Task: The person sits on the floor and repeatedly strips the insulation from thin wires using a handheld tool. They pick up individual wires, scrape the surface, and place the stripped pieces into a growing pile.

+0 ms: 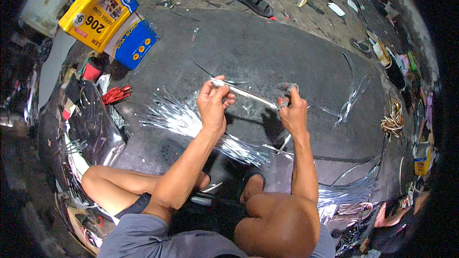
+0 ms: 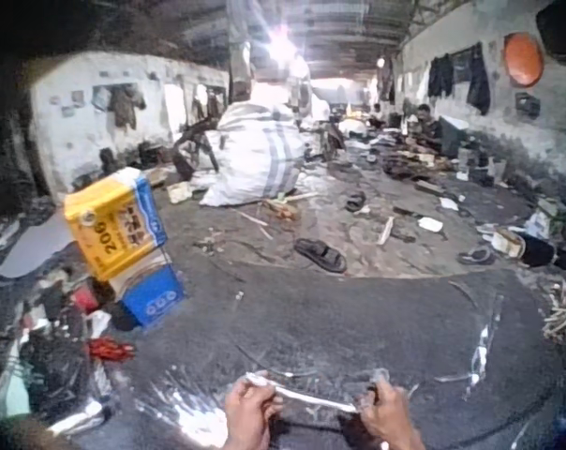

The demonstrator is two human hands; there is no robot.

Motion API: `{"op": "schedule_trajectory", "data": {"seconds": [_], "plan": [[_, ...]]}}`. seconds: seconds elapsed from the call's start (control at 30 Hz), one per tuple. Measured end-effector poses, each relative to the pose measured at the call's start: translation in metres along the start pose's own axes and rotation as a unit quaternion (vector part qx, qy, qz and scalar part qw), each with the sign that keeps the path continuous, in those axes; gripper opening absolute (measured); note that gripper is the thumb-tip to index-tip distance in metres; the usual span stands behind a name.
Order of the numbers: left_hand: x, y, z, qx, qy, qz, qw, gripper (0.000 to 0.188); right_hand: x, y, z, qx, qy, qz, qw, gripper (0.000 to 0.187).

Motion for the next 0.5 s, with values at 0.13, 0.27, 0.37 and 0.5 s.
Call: {"op": "schedule_trajectory", "data": {"seconds": [0.13, 0.27, 0.37, 0.5], "plan": [[-0.003, 0.002, 0.001, 0.018, -0.027, 0.004, 0.999, 0.025, 0.000, 0.000, 0.005, -0.033, -0.026, 0.007, 0.999, 0.028], [-0.009, 0.005, -0.009, 0.106, -0.002, -0.025, 0.994, 0.021, -0.006, 0.013, 0.007, 0.123, 0.023, 0.004, 0.992, 0.041], [-0.021, 0.018, -0.022, 0.158, 0.038, 0.001, 0.987, 0.023, -0.015, 0.049, 0.002, 0.073, 0.055, 0.166, 0.982, 0.053], [-0.031, 0.027, -0.028, 0.082, 0.052, -0.041, 0.994, 0.019, -0.030, 0.069, -0.001, 0.097, 0.056, 0.130, 0.985, 0.037]]}}
Point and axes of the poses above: each hand's wrist, its own x-axis towards the middle knuckle, its own z-axis out of the back of the hand, y = z × x, the point moved 5 cm from there along x, towards the middle knuckle, and after that the axes turned 2 degrees about z, right-handed, at the moved point
